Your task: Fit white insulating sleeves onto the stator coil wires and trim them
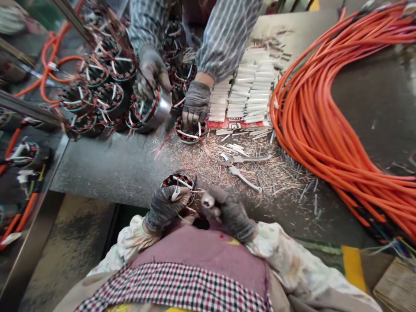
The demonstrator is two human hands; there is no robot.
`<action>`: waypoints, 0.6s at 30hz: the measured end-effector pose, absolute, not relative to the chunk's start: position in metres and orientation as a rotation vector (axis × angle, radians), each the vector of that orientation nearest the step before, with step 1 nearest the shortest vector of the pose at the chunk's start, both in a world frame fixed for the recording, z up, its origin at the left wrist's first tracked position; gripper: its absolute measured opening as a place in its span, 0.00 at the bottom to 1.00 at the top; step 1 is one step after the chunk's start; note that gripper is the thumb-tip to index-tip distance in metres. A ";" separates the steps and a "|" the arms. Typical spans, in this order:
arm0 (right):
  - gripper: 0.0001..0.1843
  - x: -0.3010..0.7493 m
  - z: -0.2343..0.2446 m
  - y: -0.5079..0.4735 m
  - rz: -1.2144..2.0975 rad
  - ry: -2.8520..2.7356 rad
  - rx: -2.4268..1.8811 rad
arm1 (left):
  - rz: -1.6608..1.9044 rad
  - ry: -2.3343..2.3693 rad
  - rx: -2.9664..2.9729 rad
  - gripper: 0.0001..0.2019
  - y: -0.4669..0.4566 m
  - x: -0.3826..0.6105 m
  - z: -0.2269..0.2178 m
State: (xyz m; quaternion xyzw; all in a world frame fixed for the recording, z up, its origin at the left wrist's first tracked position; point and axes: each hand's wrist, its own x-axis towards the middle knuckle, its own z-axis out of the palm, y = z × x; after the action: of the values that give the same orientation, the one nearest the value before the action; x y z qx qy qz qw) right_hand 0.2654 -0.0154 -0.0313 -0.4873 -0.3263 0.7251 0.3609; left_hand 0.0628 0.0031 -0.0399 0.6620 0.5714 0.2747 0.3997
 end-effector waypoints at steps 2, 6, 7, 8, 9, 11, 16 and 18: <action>0.29 0.276 -0.034 -0.009 1.319 -1.362 -1.384 | 0.692 1.424 1.647 0.05 0.004 0.064 -0.038; 0.15 0.283 -0.046 0.001 0.827 -1.939 -1.298 | 0.739 1.452 1.678 0.08 -0.008 0.070 -0.039; 0.13 0.281 -0.048 -0.002 0.750 -2.057 -1.223 | 0.811 1.485 1.713 0.10 -0.014 0.071 -0.043; 0.13 0.279 -0.048 -0.006 0.697 -2.165 -1.130 | 0.918 1.532 1.765 0.11 -0.020 0.071 -0.047; 0.15 0.277 -0.046 -0.012 0.688 -2.253 -1.026 | 1.042 1.582 1.838 0.11 -0.026 0.069 -0.052; 0.19 0.278 -0.035 -0.019 0.790 -2.320 -0.881 | 1.246 1.656 1.995 0.09 -0.033 0.063 -0.063; 0.20 0.273 0.001 0.017 0.578 -2.046 -1.200 | 1.237 1.546 2.117 0.10 -0.029 0.036 -0.071; 0.16 0.258 0.004 0.040 0.600 -2.120 -1.314 | 1.243 1.424 2.114 0.10 -0.026 0.030 -0.067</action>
State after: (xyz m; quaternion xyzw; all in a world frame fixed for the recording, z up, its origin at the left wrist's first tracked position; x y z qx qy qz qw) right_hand 0.2576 0.0405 0.0042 -0.4910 -0.7923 0.2244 0.2842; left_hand 0.0303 -0.0261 -0.0666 0.7368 0.4963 0.4332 0.1522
